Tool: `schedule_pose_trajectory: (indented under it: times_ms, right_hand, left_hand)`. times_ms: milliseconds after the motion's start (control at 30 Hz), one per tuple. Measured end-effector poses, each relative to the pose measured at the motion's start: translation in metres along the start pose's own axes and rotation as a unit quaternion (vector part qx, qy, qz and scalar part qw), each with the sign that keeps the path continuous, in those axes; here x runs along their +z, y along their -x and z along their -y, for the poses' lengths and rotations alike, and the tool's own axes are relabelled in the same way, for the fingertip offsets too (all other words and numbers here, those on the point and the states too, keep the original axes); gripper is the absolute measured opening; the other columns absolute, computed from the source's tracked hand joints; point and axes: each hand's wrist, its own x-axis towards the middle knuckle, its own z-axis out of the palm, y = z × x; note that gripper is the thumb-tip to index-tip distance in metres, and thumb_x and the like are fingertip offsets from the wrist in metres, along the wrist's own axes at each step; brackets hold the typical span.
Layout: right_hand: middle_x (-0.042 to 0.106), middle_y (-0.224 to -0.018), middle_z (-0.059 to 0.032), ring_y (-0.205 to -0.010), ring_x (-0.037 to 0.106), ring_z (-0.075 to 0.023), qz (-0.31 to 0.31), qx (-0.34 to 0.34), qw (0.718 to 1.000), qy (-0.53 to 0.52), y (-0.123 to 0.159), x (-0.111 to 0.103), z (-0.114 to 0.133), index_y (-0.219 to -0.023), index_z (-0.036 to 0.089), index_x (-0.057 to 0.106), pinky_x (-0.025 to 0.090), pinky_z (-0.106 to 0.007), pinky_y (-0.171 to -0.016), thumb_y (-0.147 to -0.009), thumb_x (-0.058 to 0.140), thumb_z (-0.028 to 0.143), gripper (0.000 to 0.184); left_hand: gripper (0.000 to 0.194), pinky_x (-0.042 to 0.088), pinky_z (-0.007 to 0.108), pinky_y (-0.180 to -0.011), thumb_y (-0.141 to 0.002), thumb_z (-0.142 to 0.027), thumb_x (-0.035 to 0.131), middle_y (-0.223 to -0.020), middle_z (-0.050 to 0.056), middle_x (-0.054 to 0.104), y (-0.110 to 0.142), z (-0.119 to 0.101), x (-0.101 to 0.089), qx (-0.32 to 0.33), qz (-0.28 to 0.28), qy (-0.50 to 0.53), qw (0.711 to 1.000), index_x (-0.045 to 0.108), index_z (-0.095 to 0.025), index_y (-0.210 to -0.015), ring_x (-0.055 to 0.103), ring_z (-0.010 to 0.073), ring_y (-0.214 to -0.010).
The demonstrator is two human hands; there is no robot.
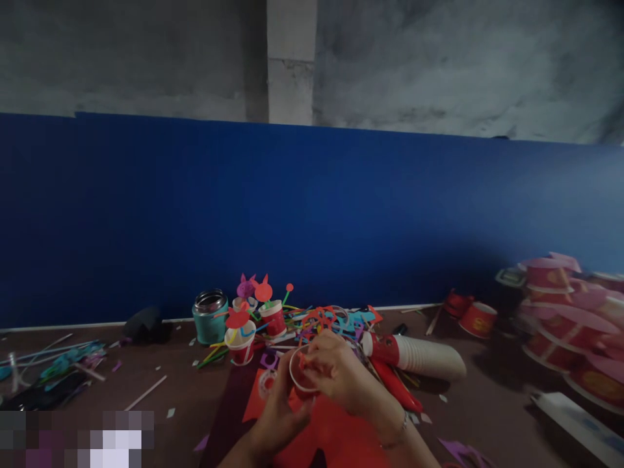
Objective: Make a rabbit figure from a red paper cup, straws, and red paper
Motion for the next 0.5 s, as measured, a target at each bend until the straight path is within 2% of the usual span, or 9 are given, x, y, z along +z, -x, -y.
schedule_pose_trajectory:
  times_ms: [100, 200, 333, 500]
  right_hand:
    - [0.059, -0.073, -0.0004, -0.077, 0.051, -0.0169, 0.011, 0.036, 0.998, 0.042, 0.001, 0.000, 0.000, -0.067, 0.019, 0.064, 0.038, -0.031, -0.071, -0.073, 0.063, 0.008, 0.013]
    - [0.060, -0.072, -0.0002, -0.079, 0.052, -0.0182, 0.025, 0.051, 0.997, 0.056, 0.002, -0.001, 0.004, -0.069, 0.021, 0.068, 0.037, -0.032, -0.073, -0.070, 0.064, 0.007, 0.014]
    - [0.064, -0.074, 0.0011, -0.077, 0.054, -0.0169, 0.015, 0.058, 0.998, 0.009, 0.000, -0.008, 0.015, -0.078, 0.025, 0.070, 0.037, -0.032, -0.074, -0.071, 0.065, 0.010, 0.018]
    - [0.068, -0.086, 0.0002, -0.085, 0.057, -0.0176, -0.001, 0.077, 0.995, -0.063, 0.000, -0.014, 0.024, -0.092, 0.025, 0.070, 0.039, -0.034, -0.082, -0.070, 0.069, 0.011, 0.027]
  left_hand:
    - [0.068, 0.043, 0.038, -0.101, -0.074, -0.010, 0.058, -0.135, 0.011, 0.048, -0.005, -0.018, -0.001, 0.000, 0.025, 0.051, 0.998, 0.033, -0.024, -0.136, 0.048, 0.0252, -0.123]
    - [0.068, 0.041, 0.039, -0.103, -0.074, -0.008, 0.058, -0.134, 0.012, 0.047, -0.005, -0.023, -0.001, -0.005, 0.039, 0.079, 0.996, 0.032, -0.022, -0.135, 0.048, 0.0252, -0.123]
    - [0.068, 0.041, 0.041, -0.103, -0.074, -0.015, 0.062, -0.134, 0.013, 0.049, -0.001, -0.008, 0.002, -0.012, 0.029, 0.086, 0.996, 0.033, -0.022, -0.136, 0.048, 0.0276, -0.123]
    - [0.064, 0.040, 0.045, -0.103, -0.077, -0.021, 0.063, -0.133, 0.014, 0.050, 0.004, 0.008, 0.002, -0.022, 0.036, 0.094, 0.995, 0.035, -0.023, -0.135, 0.044, 0.0303, -0.127]
